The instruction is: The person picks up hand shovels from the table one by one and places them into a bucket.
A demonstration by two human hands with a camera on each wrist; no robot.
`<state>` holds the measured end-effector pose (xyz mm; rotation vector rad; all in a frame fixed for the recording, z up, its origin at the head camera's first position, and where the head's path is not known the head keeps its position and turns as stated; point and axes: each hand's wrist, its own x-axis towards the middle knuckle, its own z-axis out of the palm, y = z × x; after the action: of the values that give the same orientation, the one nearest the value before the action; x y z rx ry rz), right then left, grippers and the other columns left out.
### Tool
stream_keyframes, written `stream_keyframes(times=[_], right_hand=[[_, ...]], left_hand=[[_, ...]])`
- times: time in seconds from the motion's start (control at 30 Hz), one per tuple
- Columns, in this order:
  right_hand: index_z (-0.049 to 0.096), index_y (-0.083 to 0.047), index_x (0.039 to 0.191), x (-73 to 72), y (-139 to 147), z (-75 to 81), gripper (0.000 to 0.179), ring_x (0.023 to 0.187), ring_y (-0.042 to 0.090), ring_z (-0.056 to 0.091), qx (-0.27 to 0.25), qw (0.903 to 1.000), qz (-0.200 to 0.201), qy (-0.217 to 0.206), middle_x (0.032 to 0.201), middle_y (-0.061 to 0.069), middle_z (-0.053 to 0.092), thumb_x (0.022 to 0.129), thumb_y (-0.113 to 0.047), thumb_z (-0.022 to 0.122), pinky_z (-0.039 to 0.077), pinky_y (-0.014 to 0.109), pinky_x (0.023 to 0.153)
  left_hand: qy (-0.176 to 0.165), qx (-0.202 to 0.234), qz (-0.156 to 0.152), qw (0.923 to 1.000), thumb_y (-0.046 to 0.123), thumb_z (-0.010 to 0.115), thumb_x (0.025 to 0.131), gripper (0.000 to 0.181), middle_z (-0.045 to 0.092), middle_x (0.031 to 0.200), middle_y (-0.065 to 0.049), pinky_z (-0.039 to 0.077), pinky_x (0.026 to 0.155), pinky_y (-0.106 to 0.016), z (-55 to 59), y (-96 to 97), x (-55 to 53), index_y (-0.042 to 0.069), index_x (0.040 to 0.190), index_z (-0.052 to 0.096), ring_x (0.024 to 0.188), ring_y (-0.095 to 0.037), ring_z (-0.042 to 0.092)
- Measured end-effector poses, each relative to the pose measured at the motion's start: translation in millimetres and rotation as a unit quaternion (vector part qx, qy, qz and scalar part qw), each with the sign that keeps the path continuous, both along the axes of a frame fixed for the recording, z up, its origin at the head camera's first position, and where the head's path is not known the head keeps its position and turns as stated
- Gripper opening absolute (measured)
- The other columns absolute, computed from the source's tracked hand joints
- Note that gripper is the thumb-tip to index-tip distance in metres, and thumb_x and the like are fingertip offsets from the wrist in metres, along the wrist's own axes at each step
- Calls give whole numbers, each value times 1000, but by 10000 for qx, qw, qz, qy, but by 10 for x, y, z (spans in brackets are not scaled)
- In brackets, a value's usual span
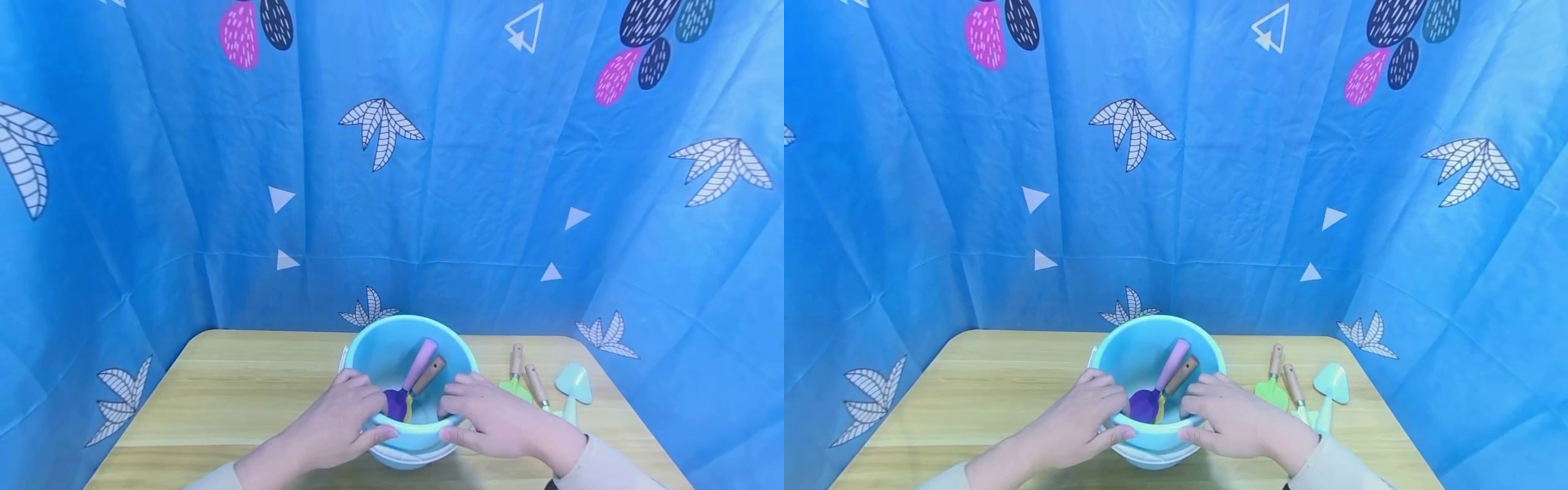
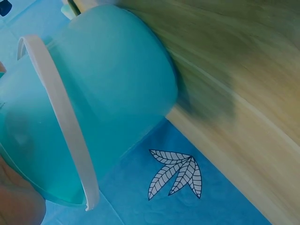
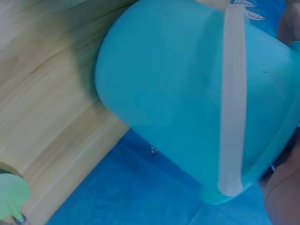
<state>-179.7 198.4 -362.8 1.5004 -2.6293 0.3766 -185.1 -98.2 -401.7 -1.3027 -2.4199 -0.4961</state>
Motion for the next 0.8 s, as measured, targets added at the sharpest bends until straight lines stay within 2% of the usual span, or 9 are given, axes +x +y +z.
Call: stream_keyframes(times=[0.23,0.5,0.67,0.8], right_hand=[[64,-26,101,26,40,150,12,96,2,47,-324,9992,42,223,99,-20,55,99,-38,62,43,28,88],[63,-32,102,32,135,251,8,100,2,49,-452,9977,-152,491,102,-22,55,97,-35,66,43,31,89],[63,-34,104,45,190,303,9,99,3,48,-464,9974,-308,460,102,-22,56,96,-33,68,43,37,86],[63,-32,106,55,241,349,9,98,4,49,-521,9966,-402,494,103,-20,58,97,-32,66,43,35,82]], left_hand=[[-94,-58,73,9999,55,50,100,30,56,89,22,36,90,-32,-7,18,-9,27,95,58,87,-4,45],[-99,-103,102,9998,56,49,100,30,56,90,23,36,90,-32,-17,18,-20,27,96,59,87,-3,46],[-137,-166,112,9997,55,53,98,29,54,86,22,35,90,-33,-15,22,-24,27,92,57,86,-4,46],[-60,-178,85,9998,55,55,97,29,50,83,21,35,91,-32,-15,21,-32,27,89,55,85,-5,44]])
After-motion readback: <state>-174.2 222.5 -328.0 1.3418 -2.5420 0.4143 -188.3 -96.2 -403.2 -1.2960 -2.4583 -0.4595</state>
